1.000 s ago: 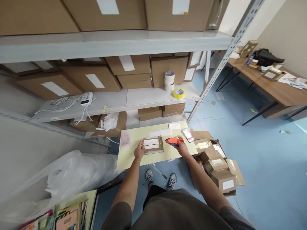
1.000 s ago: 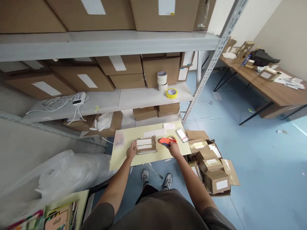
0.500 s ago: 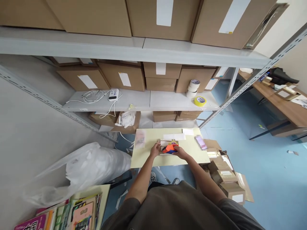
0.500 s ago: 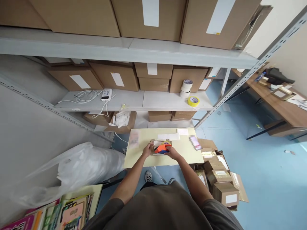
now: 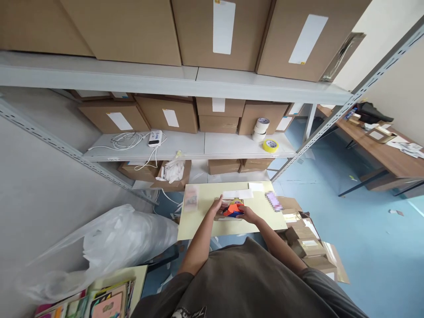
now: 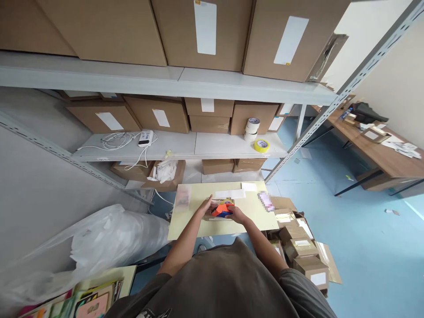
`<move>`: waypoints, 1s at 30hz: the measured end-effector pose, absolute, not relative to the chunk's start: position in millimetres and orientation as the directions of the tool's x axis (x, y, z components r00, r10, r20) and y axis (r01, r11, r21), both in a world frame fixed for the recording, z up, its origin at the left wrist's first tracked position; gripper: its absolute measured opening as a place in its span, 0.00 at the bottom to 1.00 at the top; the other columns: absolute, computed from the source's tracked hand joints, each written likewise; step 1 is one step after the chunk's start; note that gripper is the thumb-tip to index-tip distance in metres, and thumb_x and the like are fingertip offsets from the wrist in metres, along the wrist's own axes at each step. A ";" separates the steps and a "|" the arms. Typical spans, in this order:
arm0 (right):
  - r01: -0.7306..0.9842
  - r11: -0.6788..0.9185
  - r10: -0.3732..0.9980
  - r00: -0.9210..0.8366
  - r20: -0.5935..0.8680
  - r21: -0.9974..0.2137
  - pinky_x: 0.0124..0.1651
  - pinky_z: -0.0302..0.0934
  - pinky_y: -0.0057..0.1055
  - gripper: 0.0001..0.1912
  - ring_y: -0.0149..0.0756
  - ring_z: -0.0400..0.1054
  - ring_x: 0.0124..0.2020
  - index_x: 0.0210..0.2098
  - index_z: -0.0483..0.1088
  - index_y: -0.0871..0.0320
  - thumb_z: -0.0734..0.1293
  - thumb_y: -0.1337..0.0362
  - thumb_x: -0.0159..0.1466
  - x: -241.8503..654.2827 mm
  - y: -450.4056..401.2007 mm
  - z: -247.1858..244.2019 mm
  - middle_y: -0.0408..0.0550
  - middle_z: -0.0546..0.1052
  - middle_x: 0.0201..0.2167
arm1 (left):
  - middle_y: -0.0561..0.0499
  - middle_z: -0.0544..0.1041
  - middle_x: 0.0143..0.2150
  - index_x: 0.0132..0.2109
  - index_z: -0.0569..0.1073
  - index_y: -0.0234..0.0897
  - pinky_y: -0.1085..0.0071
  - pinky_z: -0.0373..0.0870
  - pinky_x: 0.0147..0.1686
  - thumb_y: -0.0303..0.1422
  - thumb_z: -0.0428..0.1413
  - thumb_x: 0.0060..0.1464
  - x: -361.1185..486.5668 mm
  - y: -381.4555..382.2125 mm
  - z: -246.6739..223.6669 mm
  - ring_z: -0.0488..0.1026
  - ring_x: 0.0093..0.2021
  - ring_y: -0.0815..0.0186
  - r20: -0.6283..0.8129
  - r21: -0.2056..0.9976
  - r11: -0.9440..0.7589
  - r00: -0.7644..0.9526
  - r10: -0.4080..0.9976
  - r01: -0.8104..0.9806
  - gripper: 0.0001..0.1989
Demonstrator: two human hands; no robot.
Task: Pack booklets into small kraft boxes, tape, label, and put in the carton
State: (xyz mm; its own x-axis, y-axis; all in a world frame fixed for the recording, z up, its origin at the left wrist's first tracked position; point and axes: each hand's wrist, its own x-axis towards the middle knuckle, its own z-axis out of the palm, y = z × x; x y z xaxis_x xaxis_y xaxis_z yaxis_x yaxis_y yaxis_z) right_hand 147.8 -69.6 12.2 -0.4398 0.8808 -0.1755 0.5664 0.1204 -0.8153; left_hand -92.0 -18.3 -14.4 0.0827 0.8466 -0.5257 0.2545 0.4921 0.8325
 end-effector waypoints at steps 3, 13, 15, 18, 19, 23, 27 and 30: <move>0.548 0.138 0.857 -0.483 -0.178 -0.825 0.46 0.65 0.35 0.11 0.42 0.71 0.40 0.39 0.74 0.55 0.73 0.58 0.59 150.4 -66.7 18.6 0.46 0.77 0.37 | 0.35 0.83 0.34 0.40 0.81 0.32 0.64 0.75 0.34 0.61 0.54 0.59 -91.4 -18.4 -10.6 0.81 0.36 0.54 -0.604 0.797 0.593 0.186 0.775 0.117 0.33; 0.506 0.128 0.797 -0.564 -0.214 -0.853 0.47 0.66 0.35 0.14 0.43 0.71 0.40 0.41 0.76 0.55 0.73 0.55 0.60 156.1 -56.7 30.9 0.46 0.79 0.38 | 0.40 0.83 0.42 0.47 0.81 0.33 0.66 0.77 0.43 0.42 0.68 0.52 -110.6 -31.4 11.0 0.80 0.40 0.61 -0.389 0.891 0.401 0.098 0.916 -0.213 0.20; 0.502 0.107 0.787 -0.571 -0.235 -0.858 0.49 0.66 0.37 0.17 0.45 0.72 0.42 0.46 0.77 0.56 0.73 0.55 0.60 157.2 -53.6 33.0 0.47 0.80 0.41 | 0.41 0.83 0.41 0.47 0.81 0.32 0.67 0.76 0.42 0.42 0.71 0.47 -111.6 -32.6 14.2 0.80 0.40 0.62 -0.383 0.892 0.390 0.076 0.921 -0.227 0.23; 0.470 0.070 0.766 -0.591 -0.254 -0.880 0.53 0.66 0.41 0.23 0.47 0.73 0.45 0.53 0.76 0.56 0.72 0.53 0.61 159.5 -50.6 33.7 0.49 0.81 0.45 | 0.43 0.83 0.38 0.42 0.82 0.33 0.70 0.74 0.37 0.43 0.74 0.38 -113.5 -36.3 17.2 0.79 0.37 0.63 -0.363 0.887 0.349 0.012 0.932 -0.303 0.25; 0.455 0.057 0.764 -0.593 -0.254 -0.889 0.53 0.66 0.42 0.25 0.48 0.73 0.46 0.55 0.75 0.56 0.71 0.53 0.61 160.0 -50.4 33.4 0.50 0.81 0.47 | 0.43 0.83 0.36 0.40 0.82 0.33 0.70 0.73 0.36 0.43 0.75 0.37 -114.2 -38.1 18.0 0.79 0.36 0.63 -0.357 0.884 0.333 -0.012 0.934 -0.327 0.25; 0.468 0.041 0.796 -0.549 -0.254 -0.883 0.55 0.67 0.46 0.29 0.51 0.74 0.48 0.59 0.74 0.57 0.71 0.52 0.61 159.4 -52.6 32.9 0.52 0.82 0.49 | 0.44 0.83 0.35 0.38 0.81 0.34 0.70 0.73 0.36 0.47 0.75 0.37 -115.0 -46.1 20.8 0.79 0.35 0.63 -0.346 0.878 0.301 -0.059 0.936 -0.373 0.25; 0.521 0.047 0.818 -0.510 -0.266 -0.852 0.56 0.66 0.46 0.30 0.52 0.74 0.49 0.60 0.74 0.57 0.71 0.51 0.62 155.6 -56.8 39.2 0.53 0.82 0.49 | 0.42 0.84 0.37 0.40 0.81 0.34 0.67 0.76 0.41 0.47 0.74 0.38 -113.8 -50.7 21.8 0.82 0.40 0.59 -0.332 0.874 0.267 -0.097 0.938 -0.405 0.26; 0.539 0.056 0.821 -0.504 -0.269 -0.840 0.55 0.67 0.44 0.29 0.51 0.74 0.49 0.59 0.75 0.57 0.71 0.49 0.63 151.7 -60.8 47.3 0.52 0.82 0.49 | 0.42 0.84 0.37 0.42 0.82 0.33 0.64 0.77 0.43 0.43 0.75 0.36 -111.9 -51.0 21.6 0.82 0.39 0.59 -0.339 0.886 0.262 -0.147 0.929 -0.384 0.26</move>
State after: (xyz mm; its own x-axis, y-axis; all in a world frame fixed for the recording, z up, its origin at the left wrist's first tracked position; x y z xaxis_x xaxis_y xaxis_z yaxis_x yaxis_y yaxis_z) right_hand 151.7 -60.8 47.3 -0.5036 0.8211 -0.2686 0.5393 0.0559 -0.8402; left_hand -111.9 -51.0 21.6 -0.1471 0.9294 -0.3385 -0.3839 0.2618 0.8855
